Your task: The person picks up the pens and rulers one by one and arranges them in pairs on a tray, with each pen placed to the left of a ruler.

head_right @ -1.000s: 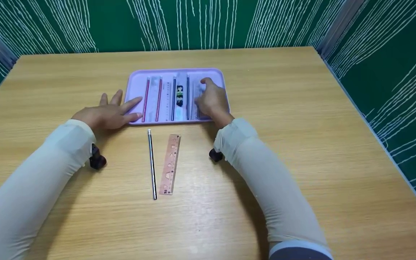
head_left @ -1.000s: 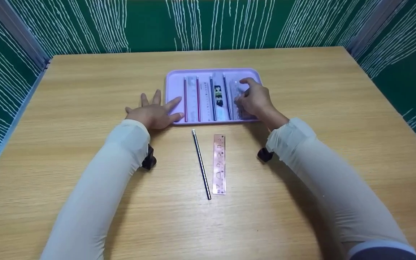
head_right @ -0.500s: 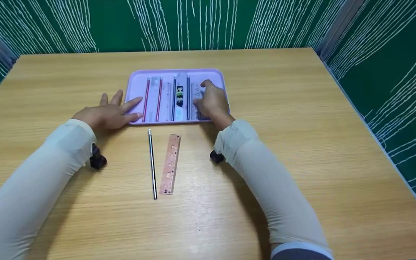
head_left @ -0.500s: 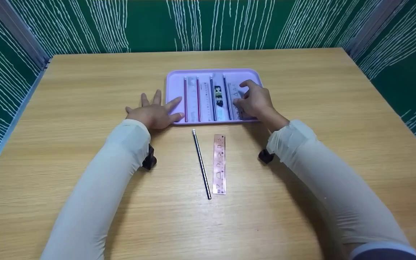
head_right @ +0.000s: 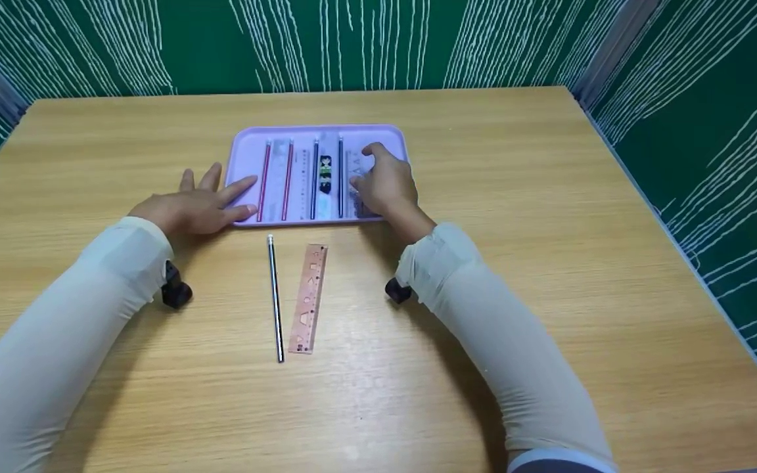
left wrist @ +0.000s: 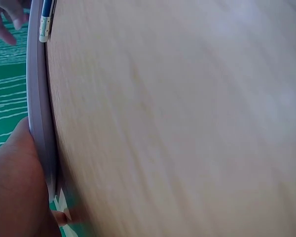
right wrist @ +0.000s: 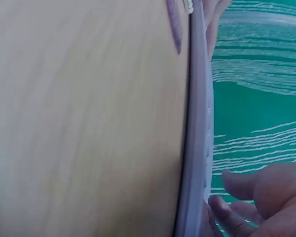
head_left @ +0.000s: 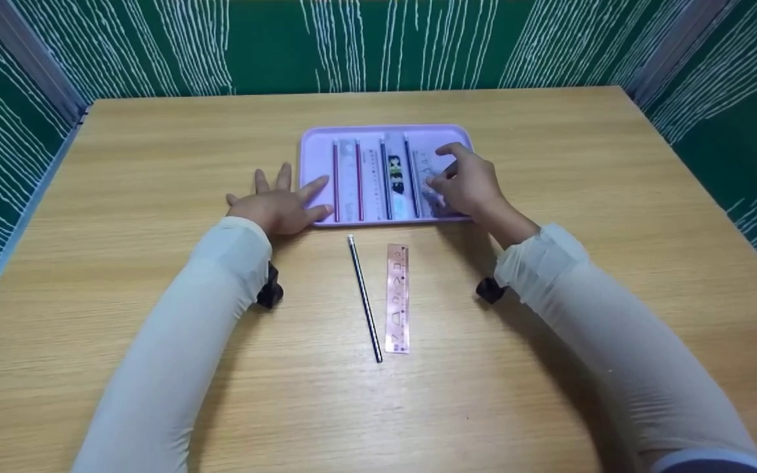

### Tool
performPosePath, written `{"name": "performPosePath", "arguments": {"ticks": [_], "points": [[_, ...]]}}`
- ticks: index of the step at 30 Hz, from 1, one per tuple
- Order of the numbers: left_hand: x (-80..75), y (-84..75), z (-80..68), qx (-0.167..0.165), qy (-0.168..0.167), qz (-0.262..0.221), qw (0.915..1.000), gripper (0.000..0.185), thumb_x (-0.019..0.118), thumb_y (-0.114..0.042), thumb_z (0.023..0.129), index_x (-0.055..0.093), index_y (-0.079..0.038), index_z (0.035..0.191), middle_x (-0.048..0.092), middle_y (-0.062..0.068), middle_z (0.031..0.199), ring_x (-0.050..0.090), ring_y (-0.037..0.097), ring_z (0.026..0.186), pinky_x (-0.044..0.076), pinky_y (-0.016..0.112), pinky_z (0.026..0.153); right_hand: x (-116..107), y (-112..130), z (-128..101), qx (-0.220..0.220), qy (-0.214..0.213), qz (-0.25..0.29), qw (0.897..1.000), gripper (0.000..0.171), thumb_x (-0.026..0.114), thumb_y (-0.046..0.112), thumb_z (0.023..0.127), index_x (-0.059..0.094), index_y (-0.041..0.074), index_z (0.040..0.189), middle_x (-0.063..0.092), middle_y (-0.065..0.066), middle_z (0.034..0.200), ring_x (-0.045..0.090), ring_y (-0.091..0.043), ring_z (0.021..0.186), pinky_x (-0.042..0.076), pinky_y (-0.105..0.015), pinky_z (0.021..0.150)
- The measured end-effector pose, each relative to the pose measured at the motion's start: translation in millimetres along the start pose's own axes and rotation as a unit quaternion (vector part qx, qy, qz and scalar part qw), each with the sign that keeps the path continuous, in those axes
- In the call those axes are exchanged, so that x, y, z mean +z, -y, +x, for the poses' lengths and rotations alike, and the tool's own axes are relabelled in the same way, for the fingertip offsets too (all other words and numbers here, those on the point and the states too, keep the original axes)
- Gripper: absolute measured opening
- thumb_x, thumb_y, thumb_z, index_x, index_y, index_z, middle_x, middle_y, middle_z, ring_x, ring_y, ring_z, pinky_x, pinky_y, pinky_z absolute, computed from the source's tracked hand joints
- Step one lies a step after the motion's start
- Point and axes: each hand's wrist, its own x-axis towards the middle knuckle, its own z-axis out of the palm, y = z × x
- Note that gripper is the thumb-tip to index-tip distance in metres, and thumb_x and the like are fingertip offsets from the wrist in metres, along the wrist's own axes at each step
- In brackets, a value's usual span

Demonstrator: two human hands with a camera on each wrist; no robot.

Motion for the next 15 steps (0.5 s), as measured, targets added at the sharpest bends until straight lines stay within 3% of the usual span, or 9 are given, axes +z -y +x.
{"name": "performPosePath", "arguments": {"ticks": [7,10,15], "points": [[-0.2,0.0,0.7,0.000,-0.002,0.004,1.0000,0.072,0.027,-0.085,0.091,-0.007,-0.065,0.152,-0.027,0.005,0.169,-0.028,0.050,0.151,-0.010,0.089,0.103,6.1,6.8,-21.4,-0.050,-0.018,-0.002,0.999,0.056,0.067,0.030,0.100,0.045,0.025,0.150,0.062,-0.007,0.111,0.062,-0.021,0.095,0.056,-0.029,0.071],[-0.5,0.1,0.4,0.000,-0.004,0.007,1.0000,0.072,0.027,-0.085,0.091,-0.007,-0.065,0.152,-0.026,0.005,0.170,-0.027,0.050,0.151,-0.009,0.089,0.103,12.4,9.4,-32.4,-0.063,-0.007,0.005,0.998,0.056,0.069,0.032,0.099,0.046,0.024,0.149,0.062,-0.005,0.110,0.064,-0.021,0.094,0.059,-0.030,0.070],[0.0,0.2,0.5,-0.001,-0.004,0.015,0.9999,0.072,0.026,-0.086,0.091,-0.008,-0.065,0.151,-0.025,0.006,0.170,-0.025,0.051,0.151,-0.007,0.090,0.103,24.4,12.6,-50.0,-0.068,0.042,0.076,0.994,0.060,0.074,0.027,0.095,0.044,0.016,0.146,0.060,-0.009,0.110,0.070,-0.028,0.086,0.064,-0.038,0.069]]}}
